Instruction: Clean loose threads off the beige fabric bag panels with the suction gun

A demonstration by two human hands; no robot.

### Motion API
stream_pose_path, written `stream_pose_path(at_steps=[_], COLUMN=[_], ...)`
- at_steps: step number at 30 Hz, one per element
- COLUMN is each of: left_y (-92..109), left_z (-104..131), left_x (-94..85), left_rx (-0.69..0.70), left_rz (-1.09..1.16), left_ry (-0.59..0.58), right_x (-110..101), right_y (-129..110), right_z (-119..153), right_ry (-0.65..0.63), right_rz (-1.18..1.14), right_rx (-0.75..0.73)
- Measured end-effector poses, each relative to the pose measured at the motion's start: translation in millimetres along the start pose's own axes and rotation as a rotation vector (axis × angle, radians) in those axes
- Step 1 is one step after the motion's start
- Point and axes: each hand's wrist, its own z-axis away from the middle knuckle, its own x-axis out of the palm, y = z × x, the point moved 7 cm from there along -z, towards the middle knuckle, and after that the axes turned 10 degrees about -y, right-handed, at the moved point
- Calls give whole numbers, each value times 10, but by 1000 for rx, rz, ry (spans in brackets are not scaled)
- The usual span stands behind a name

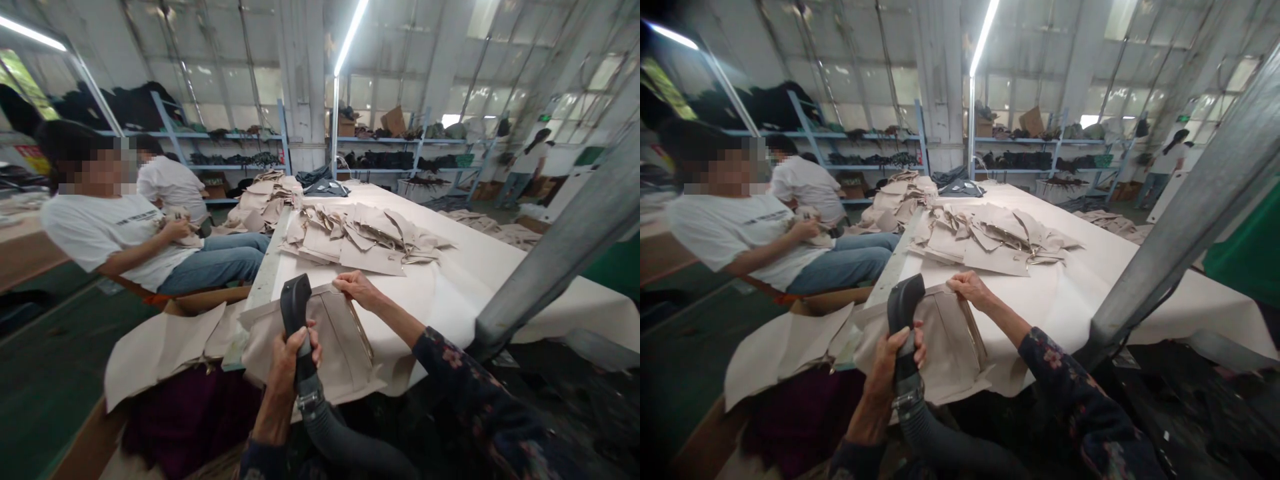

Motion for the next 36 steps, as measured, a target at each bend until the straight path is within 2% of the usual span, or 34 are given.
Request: stream_pose_path(at_steps=[5,9,14,18,21,26,28,30,32,34,36], left_y=[-134,-214,-100,-21,45,149,175,203,213,194,159], left_z=[243,252,147,247,379,530,567,606,646,684,713], left_x=[93,174,83,42,84,77,37,-10,-55,-107,-165], left_rx=[-64,-93,-24,-10,0,41,49,66,71,49,23], left_rz=[-14,-36,-63,-43,-60,-96,-108,-114,-100,-87,-82], left_ry=[-70,-77,-33,4,-1,-12,2,29,48,66,86], right_x=[56,104,34,-75,-178,-431,-427,-300,-52,387,759], right_y=[-20,-36,47,2,-226,-1023,-1218,-1230,-1024,-690,-254], right_z=[-64,-36,107,123,-19,-225,-170,-8,205,455,770], right_ry=[14,29,128,239,322,634,764,840,769,482,214], right_rz=[-73,-114,-159,-154,-119,270,430,572,671,893,1019], right_rx=[23,46,69,44,-29,-352,-424,-483,-544,-705,-825])
